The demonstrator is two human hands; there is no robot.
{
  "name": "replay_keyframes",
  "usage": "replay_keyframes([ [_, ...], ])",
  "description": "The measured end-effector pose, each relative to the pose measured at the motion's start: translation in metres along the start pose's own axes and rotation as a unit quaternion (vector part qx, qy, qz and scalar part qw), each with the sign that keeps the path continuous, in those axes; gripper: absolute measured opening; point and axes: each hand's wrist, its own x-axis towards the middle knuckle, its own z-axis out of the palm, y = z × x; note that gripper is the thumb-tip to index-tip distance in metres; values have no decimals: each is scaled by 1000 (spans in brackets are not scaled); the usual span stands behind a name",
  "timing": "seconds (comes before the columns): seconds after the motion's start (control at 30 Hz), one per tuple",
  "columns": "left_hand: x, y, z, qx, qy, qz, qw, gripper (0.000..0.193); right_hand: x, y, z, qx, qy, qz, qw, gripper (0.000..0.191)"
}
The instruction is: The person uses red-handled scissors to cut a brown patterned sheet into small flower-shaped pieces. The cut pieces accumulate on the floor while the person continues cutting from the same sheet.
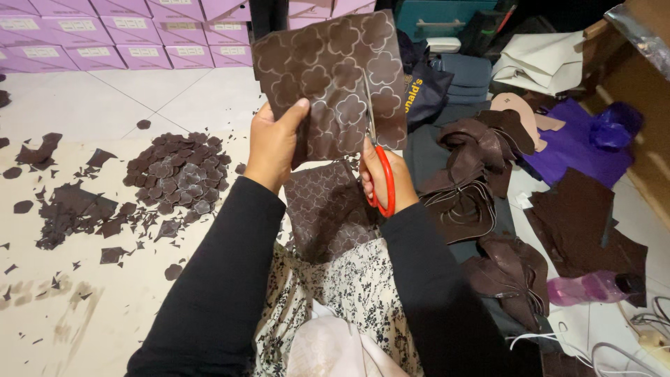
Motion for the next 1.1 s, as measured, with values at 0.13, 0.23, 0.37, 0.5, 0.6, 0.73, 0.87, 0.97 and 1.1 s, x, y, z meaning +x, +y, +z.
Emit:
replay_keyframes([
  [0.13, -5, 14, 7, -29, -33, -60, 997, 37, -2, 4, 1, -37, -18, -16, 999, 49],
  [0.23, -12, 19, 12, -19, -33, -130, 991, 41, -4, 5, 4, -60, -44, -30, 997, 48],
  [0.37, -11, 18, 10, -50, 27, -153, 987, 40, -9, 8, 8, -61, -31, 4, 998, 49],
  [0.5, -6, 12, 9, -72, 40, -100, 992, 35, -8, 9, 9, -82, -67, 28, 994, 49],
  [0.6, -7, 10, 10, -19, 47, -60, 997, 37, -6, 12, 13, -38, -97, 82, 991, 54],
  [0.73, -11, 12, 14, 20, 93, -63, 993, 38, -8, 18, 25, 71, -108, 152, 980, 58],
  [0.87, -13, 12, 14, 76, 76, -28, 994, 35, -9, 23, 28, 181, -183, 197, 946, 74],
  [0.97, -11, 13, 11, 220, 75, 31, 972, 32, -6, 26, 27, 162, -190, 212, 945, 78],
  [1.1, -6, 15, 8, 259, 62, 54, 962, 32, 1, 29, 27, 139, -200, 222, 944, 73],
])
